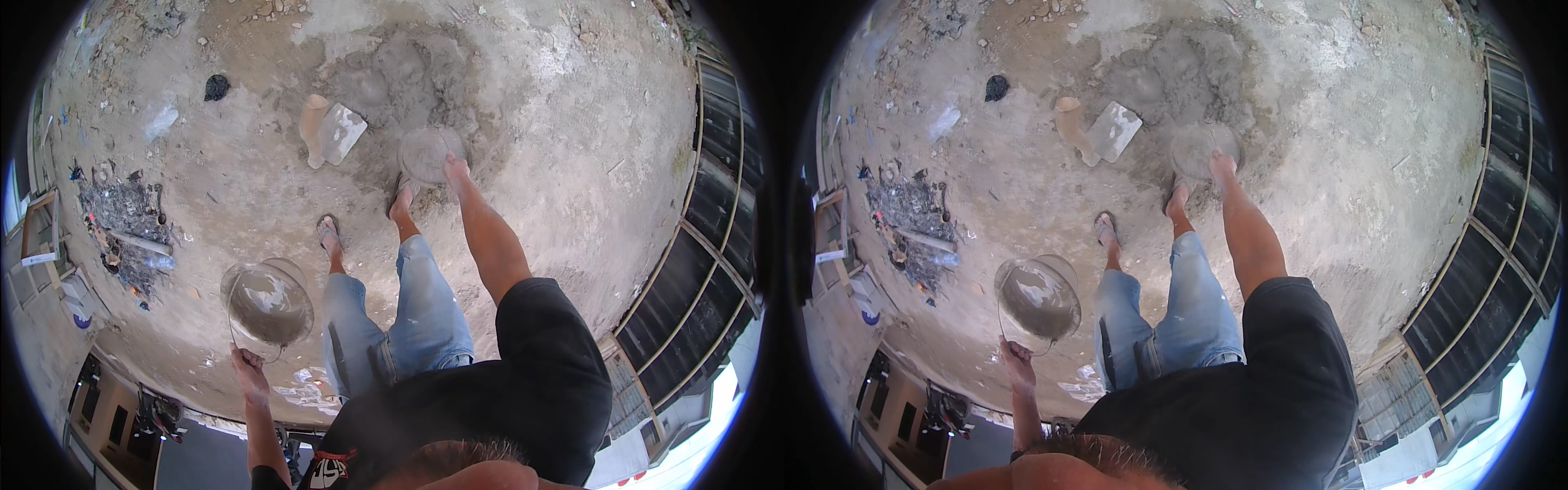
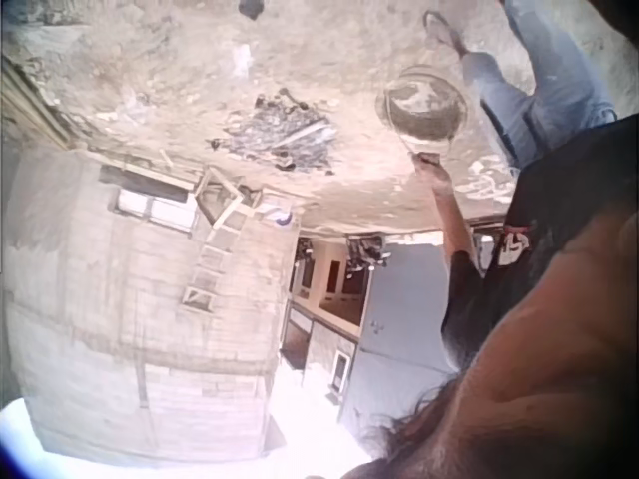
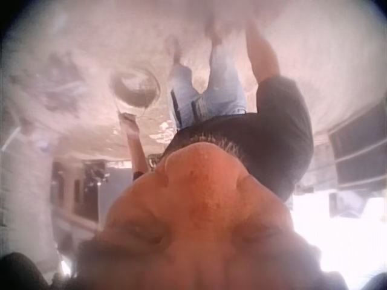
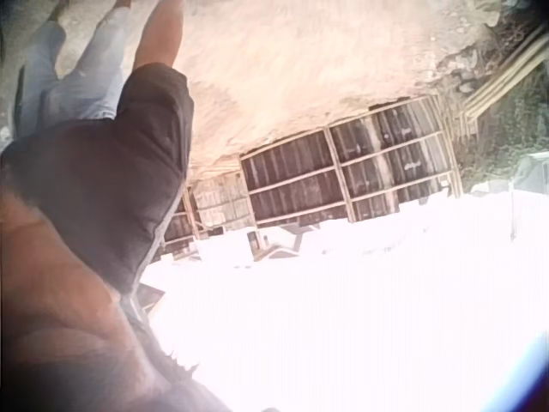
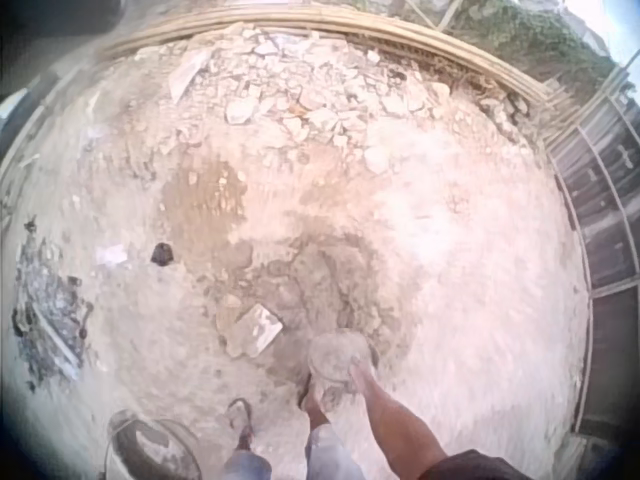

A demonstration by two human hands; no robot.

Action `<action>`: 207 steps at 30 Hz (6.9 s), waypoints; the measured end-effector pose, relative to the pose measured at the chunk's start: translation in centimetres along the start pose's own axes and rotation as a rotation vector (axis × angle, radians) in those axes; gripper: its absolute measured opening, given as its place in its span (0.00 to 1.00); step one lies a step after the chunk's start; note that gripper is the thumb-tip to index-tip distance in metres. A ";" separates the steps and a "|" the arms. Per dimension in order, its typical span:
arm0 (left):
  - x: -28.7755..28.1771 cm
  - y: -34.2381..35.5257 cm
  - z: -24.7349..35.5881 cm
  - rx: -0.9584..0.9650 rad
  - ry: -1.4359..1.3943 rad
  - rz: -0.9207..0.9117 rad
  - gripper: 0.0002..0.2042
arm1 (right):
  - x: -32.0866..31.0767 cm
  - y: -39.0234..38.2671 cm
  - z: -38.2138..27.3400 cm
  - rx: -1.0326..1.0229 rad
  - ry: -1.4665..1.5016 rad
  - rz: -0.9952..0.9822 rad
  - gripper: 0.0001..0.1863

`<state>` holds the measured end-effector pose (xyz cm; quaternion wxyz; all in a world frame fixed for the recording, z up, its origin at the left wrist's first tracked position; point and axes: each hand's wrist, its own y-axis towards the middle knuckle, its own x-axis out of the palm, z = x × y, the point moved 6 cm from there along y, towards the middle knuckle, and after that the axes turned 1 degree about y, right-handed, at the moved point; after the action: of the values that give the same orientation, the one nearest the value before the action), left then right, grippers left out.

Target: The person mixes cement by hand using a hoe, pouring water from a bucket into a pile of dry mixture and stirring it together.

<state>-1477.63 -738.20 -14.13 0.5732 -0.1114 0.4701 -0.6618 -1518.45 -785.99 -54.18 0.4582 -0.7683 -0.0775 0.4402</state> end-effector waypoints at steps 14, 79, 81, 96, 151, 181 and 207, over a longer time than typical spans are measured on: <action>17.9 3.2 -12.3 -0.109 0.072 -0.122 0.21 | -2.4 4.8 8.1 -0.128 -0.039 -0.067 0.36; 53.1 14.1 -44.8 -0.608 0.080 -0.477 0.39 | 9.2 11.9 2.2 -1.603 -0.978 -0.142 0.17; 58.9 12.0 -47.7 -0.786 0.044 -0.495 0.43 | 7.1 12.5 1.9 -1.603 -0.978 -0.221 0.18; 76.9 17.2 -41.6 -0.609 -0.404 -0.488 0.51 | 7.2 27.3 -15.5 -1.579 -0.432 -0.222 0.11; 68.0 28.6 -36.8 -0.119 -0.570 -0.278 0.28 | 12.4 23.7 -4.2 -0.953 -0.071 0.126 0.18; 68.8 11.9 1.0 0.798 -0.050 -0.320 0.28 | -4.5 16.6 -22.8 -0.526 0.717 -0.224 0.21; 76.0 26.3 -14.9 -0.167 -0.611 -0.783 0.39 | -6.0 9.0 -22.3 -0.740 0.310 -0.702 0.15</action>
<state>-1494.84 -793.91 -71.53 0.3825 -0.5135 0.2551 -0.7245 -1507.90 -808.38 -53.20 0.2824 -0.8624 -0.4115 0.0850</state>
